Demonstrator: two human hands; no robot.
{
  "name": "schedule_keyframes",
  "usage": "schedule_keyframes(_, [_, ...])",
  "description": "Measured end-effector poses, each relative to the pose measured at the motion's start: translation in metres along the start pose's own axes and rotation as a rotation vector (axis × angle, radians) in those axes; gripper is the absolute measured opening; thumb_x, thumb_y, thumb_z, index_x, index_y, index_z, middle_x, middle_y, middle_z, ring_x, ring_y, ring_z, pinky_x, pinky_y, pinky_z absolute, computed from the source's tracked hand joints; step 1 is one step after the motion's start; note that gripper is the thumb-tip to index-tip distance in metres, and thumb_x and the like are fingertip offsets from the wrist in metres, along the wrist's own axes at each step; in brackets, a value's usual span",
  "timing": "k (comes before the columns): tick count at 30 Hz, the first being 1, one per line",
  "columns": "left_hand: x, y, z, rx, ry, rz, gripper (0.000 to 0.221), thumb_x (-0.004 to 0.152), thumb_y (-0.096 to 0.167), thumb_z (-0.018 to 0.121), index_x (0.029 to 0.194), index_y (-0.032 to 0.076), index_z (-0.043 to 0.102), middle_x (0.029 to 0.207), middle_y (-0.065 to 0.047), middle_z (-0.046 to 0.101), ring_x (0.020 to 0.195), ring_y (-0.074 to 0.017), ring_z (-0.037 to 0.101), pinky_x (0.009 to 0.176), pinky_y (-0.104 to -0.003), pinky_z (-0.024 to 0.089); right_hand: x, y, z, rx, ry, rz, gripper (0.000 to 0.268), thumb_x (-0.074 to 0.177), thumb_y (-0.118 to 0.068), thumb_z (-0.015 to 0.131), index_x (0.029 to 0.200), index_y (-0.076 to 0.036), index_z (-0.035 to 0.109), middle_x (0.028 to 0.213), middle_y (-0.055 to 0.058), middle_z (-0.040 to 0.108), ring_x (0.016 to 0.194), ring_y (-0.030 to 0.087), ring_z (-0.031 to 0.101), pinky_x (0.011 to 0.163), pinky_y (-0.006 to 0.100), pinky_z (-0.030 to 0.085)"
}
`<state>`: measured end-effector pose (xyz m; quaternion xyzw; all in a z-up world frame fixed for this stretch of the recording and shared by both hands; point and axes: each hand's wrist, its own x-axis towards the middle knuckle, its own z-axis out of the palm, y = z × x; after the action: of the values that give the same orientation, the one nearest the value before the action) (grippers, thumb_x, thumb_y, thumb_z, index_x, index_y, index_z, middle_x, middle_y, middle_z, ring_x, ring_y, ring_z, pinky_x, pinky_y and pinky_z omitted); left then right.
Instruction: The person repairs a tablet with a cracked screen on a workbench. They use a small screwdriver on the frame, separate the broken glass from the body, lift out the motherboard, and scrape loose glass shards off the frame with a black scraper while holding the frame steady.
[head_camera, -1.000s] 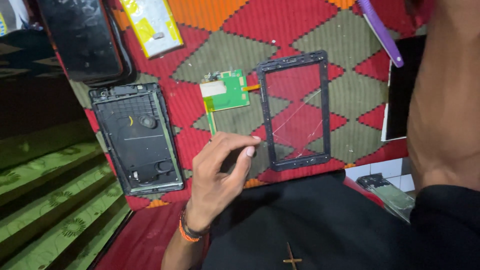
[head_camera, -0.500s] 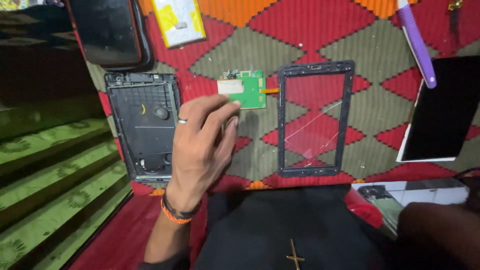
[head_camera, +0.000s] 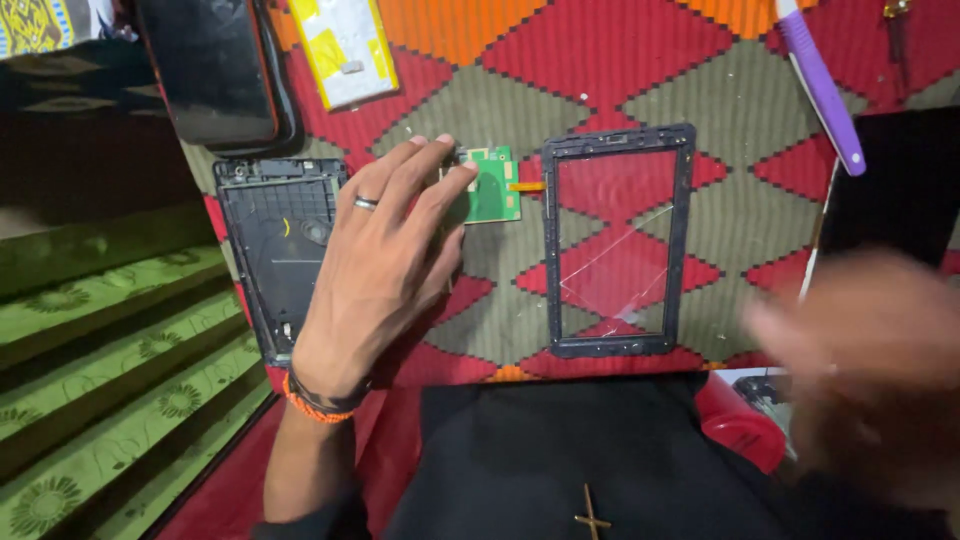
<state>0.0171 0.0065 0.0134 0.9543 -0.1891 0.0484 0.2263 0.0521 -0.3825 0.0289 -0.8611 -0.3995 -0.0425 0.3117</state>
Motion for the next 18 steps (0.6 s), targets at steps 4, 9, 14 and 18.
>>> schedule_keyframes(4, [0.006, -0.002, -0.006, 0.008, -0.045, 0.039, 0.057, 0.091, 0.010, 0.077, 0.142, 0.005, 0.053, 0.144, -0.013, 0.054, 0.135, -0.0330, 0.053, 0.116, -0.045, 0.042, 0.081, -0.027, 0.045, -0.062, -0.044, 0.158, 0.023, 0.098, -0.007, 0.077, 0.119, -0.005, 0.068, 0.113, 0.012, 0.070, 0.104, 0.029, 0.069, 0.090, 0.041, 0.056])
schedule_keyframes(9, [0.009, -0.003, -0.009, 0.019, -0.052, 0.062, 0.057, 0.089, 0.011, 0.078, 0.140, 0.004, 0.053, 0.140, -0.014, 0.055, 0.130, -0.0342, 0.054, 0.113, -0.045, 0.044, 0.094, -0.012, 0.055, -0.338, -0.084, 0.026, 0.030, 0.089, -0.009, 0.077, 0.117, 0.001, 0.069, 0.111, 0.015, 0.069, 0.102, 0.031, 0.067, 0.084, 0.043, 0.053])
schedule_keyframes(14, [0.012, -0.003, -0.010, 0.003, -0.078, 0.074, 0.058, 0.088, 0.012, 0.078, 0.140, 0.004, 0.054, 0.136, -0.014, 0.056, 0.127, -0.0341, 0.055, 0.111, -0.044, 0.046, 0.094, -0.001, 0.055, -0.374, -0.095, 0.012, 0.023, 0.096, -0.005, 0.071, 0.118, 0.000, 0.067, 0.109, 0.012, 0.068, 0.103, 0.026, 0.066, 0.093, 0.040, 0.055])
schedule_keyframes(18, [0.014, -0.006, -0.014, 0.000, -0.084, 0.100, 0.060, 0.087, 0.012, 0.079, 0.141, 0.003, 0.053, 0.136, -0.015, 0.055, 0.127, -0.0348, 0.054, 0.112, -0.045, 0.045, 0.099, 0.002, 0.054, -0.324, -0.146, 0.026, 0.022, 0.096, -0.006, 0.073, 0.114, 0.006, 0.066, 0.096, 0.015, 0.065, 0.091, 0.028, 0.065, 0.084, 0.042, 0.055])
